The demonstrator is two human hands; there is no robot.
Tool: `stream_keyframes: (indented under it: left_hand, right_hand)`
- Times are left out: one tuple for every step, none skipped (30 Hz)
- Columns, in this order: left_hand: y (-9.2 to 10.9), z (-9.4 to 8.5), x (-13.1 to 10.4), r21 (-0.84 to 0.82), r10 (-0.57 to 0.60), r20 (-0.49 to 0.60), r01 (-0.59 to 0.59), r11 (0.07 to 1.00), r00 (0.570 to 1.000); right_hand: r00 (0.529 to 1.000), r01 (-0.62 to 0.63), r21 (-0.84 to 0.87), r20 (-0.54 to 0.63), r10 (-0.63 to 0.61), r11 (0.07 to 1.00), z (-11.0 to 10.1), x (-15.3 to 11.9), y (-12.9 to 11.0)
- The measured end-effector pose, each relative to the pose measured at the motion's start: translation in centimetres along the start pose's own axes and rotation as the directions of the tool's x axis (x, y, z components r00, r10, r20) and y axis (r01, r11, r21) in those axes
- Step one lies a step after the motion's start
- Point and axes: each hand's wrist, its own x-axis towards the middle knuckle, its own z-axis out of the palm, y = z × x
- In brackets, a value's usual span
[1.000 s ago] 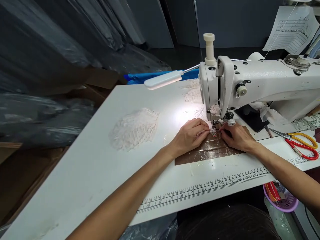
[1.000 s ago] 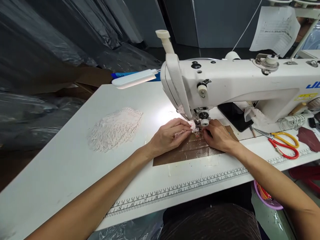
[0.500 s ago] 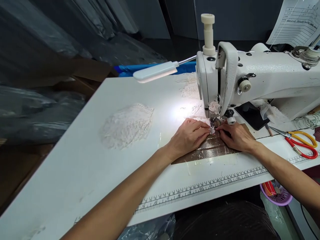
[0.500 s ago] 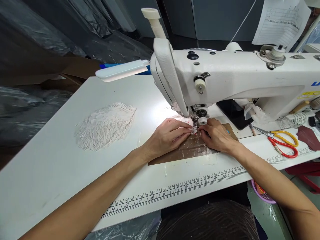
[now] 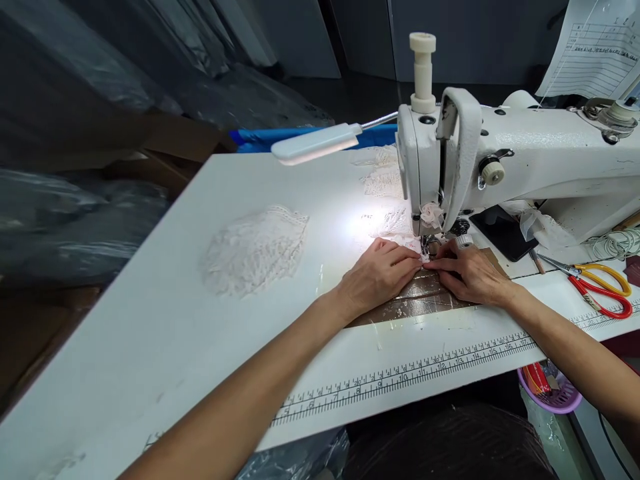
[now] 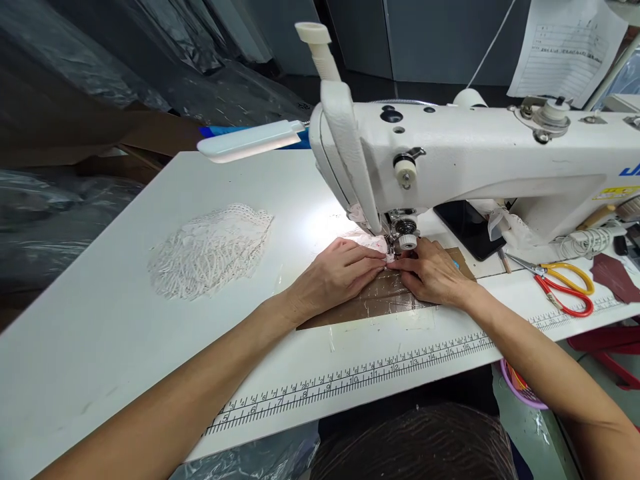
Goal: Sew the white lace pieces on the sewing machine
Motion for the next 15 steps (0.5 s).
stream_keyframes:
  left_hand:
    - [0.1, -0.1, 0.0, 0.014, 0.015, 0.005, -0.015, 1.0, 1.0]
    - [0.2, -0.2, 0.0, 0.036, 0.033, 0.009, -0.033, 0.999, 0.999]
    - [0.3, -0.3, 0.0, 0.065, 0.051, 0.012, -0.052, 0.997, 0.999]
    - [0.4, -0.4, -0.1, 0.099, 0.072, 0.012, -0.073, 0.992, 0.997]
    - [0.5, -0.4, -0.1, 0.132, 0.093, 0.011, -0.094, 0.987, 0.996]
    - [0.6, -0.5, -0.2, 0.162, 0.112, 0.009, -0.112, 0.98, 0.994]
    - [0.7, -0.6, -0.2, 0.185, 0.127, 0.008, -0.126, 0.975, 0.992]
    - [0.8, -0.7, -0.3, 0.199, 0.134, 0.01, -0.134, 0.971, 0.991]
    - [0.8, -0.7, -0.3, 0.207, 0.135, 0.015, -0.135, 0.969, 0.991]
    - [0.8, -0.7, -0.3, 0.211, 0.131, 0.023, -0.133, 0.968, 0.991]
    - [0.8, -0.8, -0.3, 0.212, 0.126, 0.034, -0.13, 0.968, 0.991]
    - [0.8, -0.8, -0.3, 0.211, 0.123, 0.043, -0.129, 0.969, 0.992]
    - [0.7, -0.8, -0.3, 0.208, 0.123, 0.05, -0.131, 0.969, 0.991]
    - [0.6, -0.8, -0.4, 0.202, 0.126, 0.053, -0.134, 0.97, 0.991]
    - [0.5, -0.9, -0.4, 0.196, 0.129, 0.055, -0.137, 0.971, 0.99]
  right_hand:
    - [1.0, 0.001, -0.008, 0.0, -0.001, 1.0, 0.0, 0.0, -0.1]
    - [1.0, 0.003, -0.016, 0.002, -0.003, 1.0, -0.1, 0.0, -0.2]
    - [1.0, 0.005, -0.025, 0.004, -0.005, 1.0, -0.1, -0.1, -0.3]
    - [1.0, 0.005, -0.033, 0.004, -0.005, 0.999, -0.1, -0.1, -0.3]
    - [1.0, 0.006, -0.042, 0.004, -0.006, 0.999, -0.1, -0.2, -0.4]
    - [1.0, 0.004, -0.052, 0.003, -0.004, 0.999, 0.0, -0.2, -0.5]
    - [1.0, -0.001, -0.065, 0.003, 0.001, 0.998, 0.0, -0.3, -0.5]
    - [1.0, -0.007, -0.082, 0.003, 0.007, 0.997, 0.1, -0.4, -0.6]
    - [1.0, -0.013, -0.102, 0.007, 0.014, 0.995, 0.2, -0.4, -0.6]
    - [1.0, -0.018, -0.125, 0.014, 0.02, 0.992, 0.3, -0.5, -0.7]
    - [0.999, -0.023, -0.147, 0.022, 0.027, 0.989, 0.3, -0.5, -0.8]
    - [0.999, -0.028, -0.167, 0.03, 0.034, 0.985, 0.4, -0.5, -0.9]
    - [0.998, -0.033, -0.185, 0.039, 0.041, 0.982, 0.4, -0.4, -1.1]
    - [0.998, -0.037, -0.2, 0.048, 0.048, 0.979, 0.4, -0.4, -1.2]
    - [0.997, -0.043, -0.214, 0.055, 0.056, 0.976, 0.3, -0.3, -1.4]
